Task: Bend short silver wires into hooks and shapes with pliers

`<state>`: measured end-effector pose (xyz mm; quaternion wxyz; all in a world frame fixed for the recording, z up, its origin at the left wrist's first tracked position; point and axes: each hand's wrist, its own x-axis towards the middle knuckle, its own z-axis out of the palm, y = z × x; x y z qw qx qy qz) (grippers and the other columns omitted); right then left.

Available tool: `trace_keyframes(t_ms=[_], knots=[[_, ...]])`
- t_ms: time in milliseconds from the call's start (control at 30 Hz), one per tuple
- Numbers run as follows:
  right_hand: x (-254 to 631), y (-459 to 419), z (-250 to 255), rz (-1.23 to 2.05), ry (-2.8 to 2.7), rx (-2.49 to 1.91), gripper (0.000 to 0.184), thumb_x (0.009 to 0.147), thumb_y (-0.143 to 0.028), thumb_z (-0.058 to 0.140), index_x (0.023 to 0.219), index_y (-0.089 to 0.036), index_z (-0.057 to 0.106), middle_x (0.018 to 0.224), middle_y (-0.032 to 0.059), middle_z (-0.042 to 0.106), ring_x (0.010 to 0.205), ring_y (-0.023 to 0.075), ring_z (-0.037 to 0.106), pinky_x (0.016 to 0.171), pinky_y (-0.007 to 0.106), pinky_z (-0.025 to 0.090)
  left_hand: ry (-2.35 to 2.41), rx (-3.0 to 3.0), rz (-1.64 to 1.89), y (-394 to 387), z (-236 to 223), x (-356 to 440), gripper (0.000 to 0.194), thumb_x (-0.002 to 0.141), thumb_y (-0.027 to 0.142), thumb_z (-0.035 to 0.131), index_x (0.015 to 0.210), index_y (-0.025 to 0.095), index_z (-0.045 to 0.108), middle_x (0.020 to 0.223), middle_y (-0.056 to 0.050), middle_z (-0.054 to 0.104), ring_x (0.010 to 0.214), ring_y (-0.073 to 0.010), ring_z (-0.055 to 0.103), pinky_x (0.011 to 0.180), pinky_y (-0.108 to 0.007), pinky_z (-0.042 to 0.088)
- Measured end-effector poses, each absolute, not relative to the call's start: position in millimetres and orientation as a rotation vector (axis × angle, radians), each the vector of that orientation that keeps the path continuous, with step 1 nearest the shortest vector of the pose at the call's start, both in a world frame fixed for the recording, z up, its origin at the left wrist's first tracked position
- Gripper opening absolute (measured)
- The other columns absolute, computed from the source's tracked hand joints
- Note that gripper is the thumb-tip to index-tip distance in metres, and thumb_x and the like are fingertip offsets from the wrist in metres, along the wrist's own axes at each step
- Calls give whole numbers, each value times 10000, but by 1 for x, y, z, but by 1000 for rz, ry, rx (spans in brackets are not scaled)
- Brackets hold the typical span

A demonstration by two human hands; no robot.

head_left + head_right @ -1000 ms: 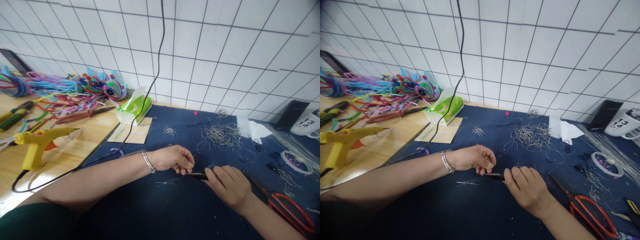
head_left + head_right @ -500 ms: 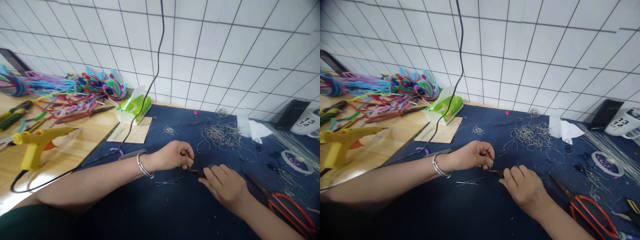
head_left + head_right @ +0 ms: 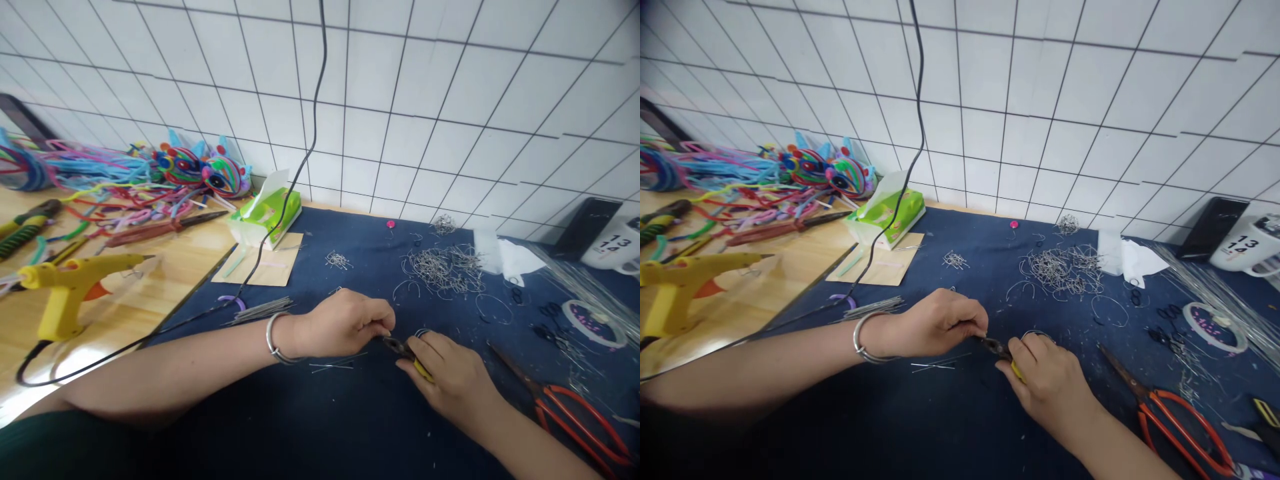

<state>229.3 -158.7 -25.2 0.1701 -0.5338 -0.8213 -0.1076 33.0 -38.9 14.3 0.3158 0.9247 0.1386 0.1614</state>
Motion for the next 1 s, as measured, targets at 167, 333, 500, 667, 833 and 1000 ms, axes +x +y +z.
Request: trace_keyframes(t_ms=[167,333,500,667,833,1000], knots=[[230,-158,-26,-143,-2321,-1538,205,815,-302,489,937,-160,574,750,52,568,679,141,552,604,251,448,275,2515,392,-36,16,31,173,819,135,388,890,190,535,803,-11,623,732,-113,562,663,-208,397],[232,-156,-27,-37,-2322,-1556,191,822,-315,476,912,-175,570,735,37,565,644,125,542,592,236,438,249,2553,328,-35,16,31,169,833,157,378,899,190,531,802,-21,625,732,-125,566,664,-216,397],[233,-154,-29,3,-2347,-1567,191,817,-332,481,891,-182,572,726,30,567,647,123,549,599,233,436,211,2563,280,-35,13,34,177,811,124,400,886,191,546,791,-19,630,720,-126,568,653,-215,400],[232,-152,-34,-2,-2338,-1637,223,798,-376,505,903,-188,561,776,41,558,712,146,549,630,256,443,281,2472,311,-22,20,31,167,787,99,438,861,186,559,781,-2,625,697,-99,566,633,-191,401],[233,-152,-38,-28,-2325,-1655,296,784,-401,519,984,-184,537,835,63,547,749,172,535,642,294,449,463,2322,285,14,22,20,134,780,119,448,810,161,571,700,0,607,615,-81,569,570,-180,405],[236,-151,-39,20,-2349,-1650,284,784,-376,522,1005,-198,519,841,55,537,753,177,528,645,314,450,464,2278,129,43,7,13,127,765,148,476,751,154,602,696,-8,609,595,-85,578,559,-188,408]])
